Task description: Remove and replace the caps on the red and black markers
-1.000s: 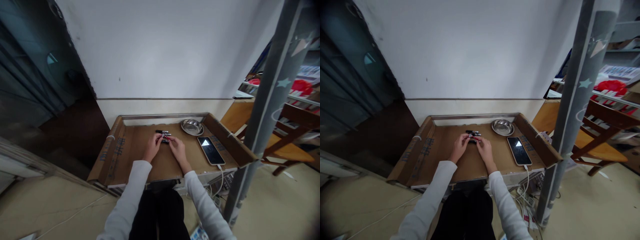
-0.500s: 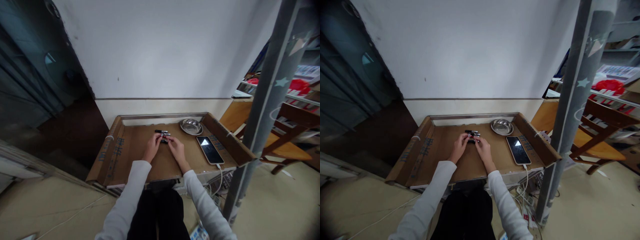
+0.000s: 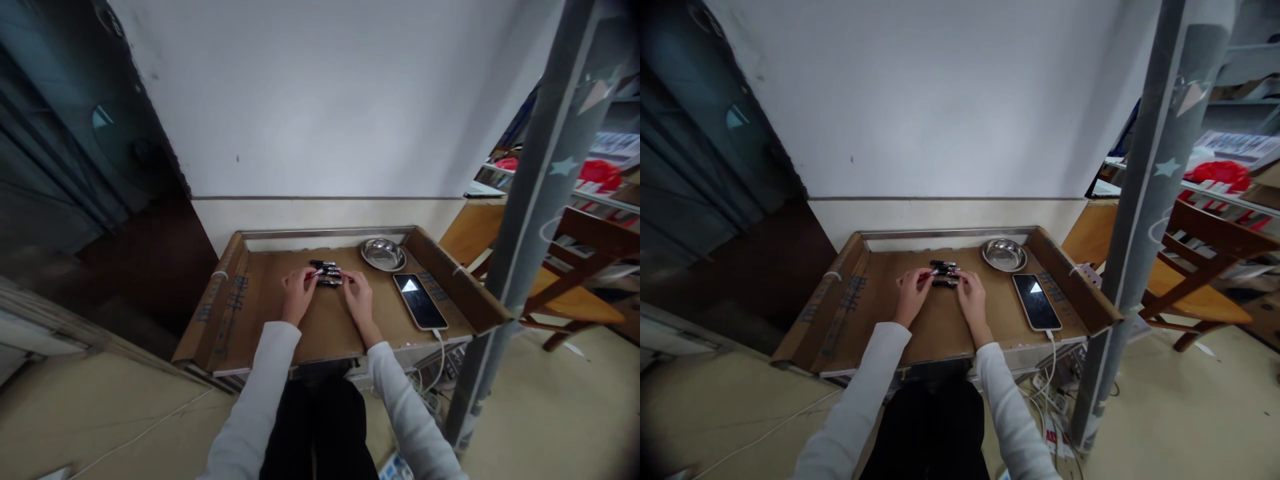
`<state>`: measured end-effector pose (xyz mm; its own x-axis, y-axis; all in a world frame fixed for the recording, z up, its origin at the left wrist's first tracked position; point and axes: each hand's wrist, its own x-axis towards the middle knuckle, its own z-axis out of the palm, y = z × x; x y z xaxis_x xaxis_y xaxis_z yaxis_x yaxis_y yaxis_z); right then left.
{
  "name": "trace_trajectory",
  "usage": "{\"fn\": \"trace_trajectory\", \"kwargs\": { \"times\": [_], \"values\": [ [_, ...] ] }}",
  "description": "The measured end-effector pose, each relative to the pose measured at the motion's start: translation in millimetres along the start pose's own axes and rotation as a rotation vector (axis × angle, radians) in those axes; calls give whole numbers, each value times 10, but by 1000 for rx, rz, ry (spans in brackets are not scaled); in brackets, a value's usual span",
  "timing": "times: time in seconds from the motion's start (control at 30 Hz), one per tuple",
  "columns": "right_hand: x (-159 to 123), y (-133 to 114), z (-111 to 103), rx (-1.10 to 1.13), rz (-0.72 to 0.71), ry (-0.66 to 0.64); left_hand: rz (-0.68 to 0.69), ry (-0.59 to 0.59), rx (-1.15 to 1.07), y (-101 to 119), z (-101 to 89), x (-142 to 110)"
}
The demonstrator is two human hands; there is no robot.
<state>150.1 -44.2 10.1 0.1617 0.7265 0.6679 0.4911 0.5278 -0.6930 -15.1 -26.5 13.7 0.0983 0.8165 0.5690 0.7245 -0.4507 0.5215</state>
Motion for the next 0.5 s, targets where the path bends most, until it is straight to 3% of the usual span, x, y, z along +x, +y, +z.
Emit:
{"fn": "trace_trajectory", "kwargs": {
  "times": [0.17, 0.27, 0.4, 0.43, 0.5],
  "values": [
    [6, 20, -15, -24, 10, 14, 231, -308, 68, 117, -18, -112],
    [8, 20, -33, -29, 25, 28, 221, -279, 81, 122, 32, -88],
    [12, 1, -52, -31, 48, 39, 94, -143, 64, -79, 66, 101],
    [13, -5, -54, -32, 52, 37, 89, -147, 41, -154, 67, 165],
    [17, -14, -55, -35, 55, 28, 181, -295, -57, -299, 66, 289]
  ]
}}
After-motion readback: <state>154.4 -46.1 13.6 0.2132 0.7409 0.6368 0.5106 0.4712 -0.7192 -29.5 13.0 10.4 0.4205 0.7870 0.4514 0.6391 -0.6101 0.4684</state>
